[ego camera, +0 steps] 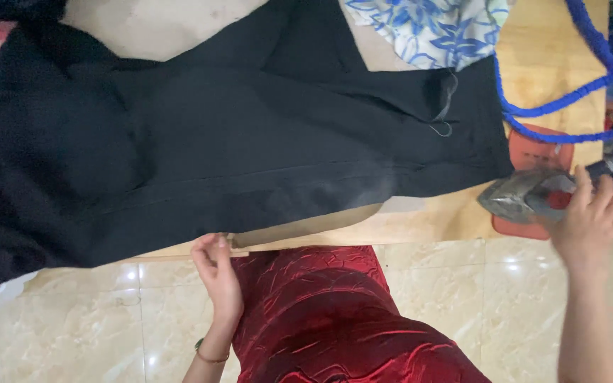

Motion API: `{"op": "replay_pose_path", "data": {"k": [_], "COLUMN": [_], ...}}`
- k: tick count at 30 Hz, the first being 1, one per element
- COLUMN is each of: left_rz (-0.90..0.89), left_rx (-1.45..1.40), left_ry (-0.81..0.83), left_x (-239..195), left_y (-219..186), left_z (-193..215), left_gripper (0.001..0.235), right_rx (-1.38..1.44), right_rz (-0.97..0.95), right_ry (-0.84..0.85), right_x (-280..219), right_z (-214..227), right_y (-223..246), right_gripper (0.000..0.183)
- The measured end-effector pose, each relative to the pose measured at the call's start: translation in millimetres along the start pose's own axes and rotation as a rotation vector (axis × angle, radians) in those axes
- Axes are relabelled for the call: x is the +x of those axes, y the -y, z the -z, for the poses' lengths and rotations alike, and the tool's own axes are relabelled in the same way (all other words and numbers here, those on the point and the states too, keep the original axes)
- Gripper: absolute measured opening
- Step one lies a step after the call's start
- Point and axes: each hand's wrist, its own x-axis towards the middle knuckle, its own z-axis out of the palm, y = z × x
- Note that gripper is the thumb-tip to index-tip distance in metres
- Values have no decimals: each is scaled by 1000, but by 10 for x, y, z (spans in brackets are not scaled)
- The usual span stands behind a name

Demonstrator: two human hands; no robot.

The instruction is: The person irons a black garment on a wooden table, repeatedly placing a patterned cloth over the fabric and pressing with a steam iron. They adjust the garment and cloth between passes, smoothing the fabric by hand and using the iron to remove wrinkles.

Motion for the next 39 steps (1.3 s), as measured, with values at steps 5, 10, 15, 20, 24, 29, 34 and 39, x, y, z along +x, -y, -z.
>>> {"op": "replay_pose_path", "data": {"k": [5,10,15,20,24,29,34,39], "left_rz": [702,840,889,823,607,492,453,-463], "left_rx": [-424,-817,-961,-742,263,305,755,417], "left_ry": [144,164,62,99,302,389,916,622], "left_x": [148,557,567,496,441,354,285,277], "left_y": [-448,896,520,-450,-759,25,-701,-1178], "left_z": [88,212,157,133,145,380,547,-83], "left_gripper": [53,49,19,23,88,47,65,39], "right_rx": [1707,2568,2371,2286,2289,1492,678,1433], "right_rz": [-359,-1050,-1187,-1387,-1365,-778,-332,318], "right_ry": [695,1225,922,310,126,384,171,-240], "right_x": [400,203,265,721,673,329,658,1278], "right_z": [1101,242,-471,-236,-1070,-1113,193,1400], "right_y": [1438,2316,2252,1477,1303,1409,1562,2450], "right_gripper": [58,52,45,44,42,38,31,63]}}
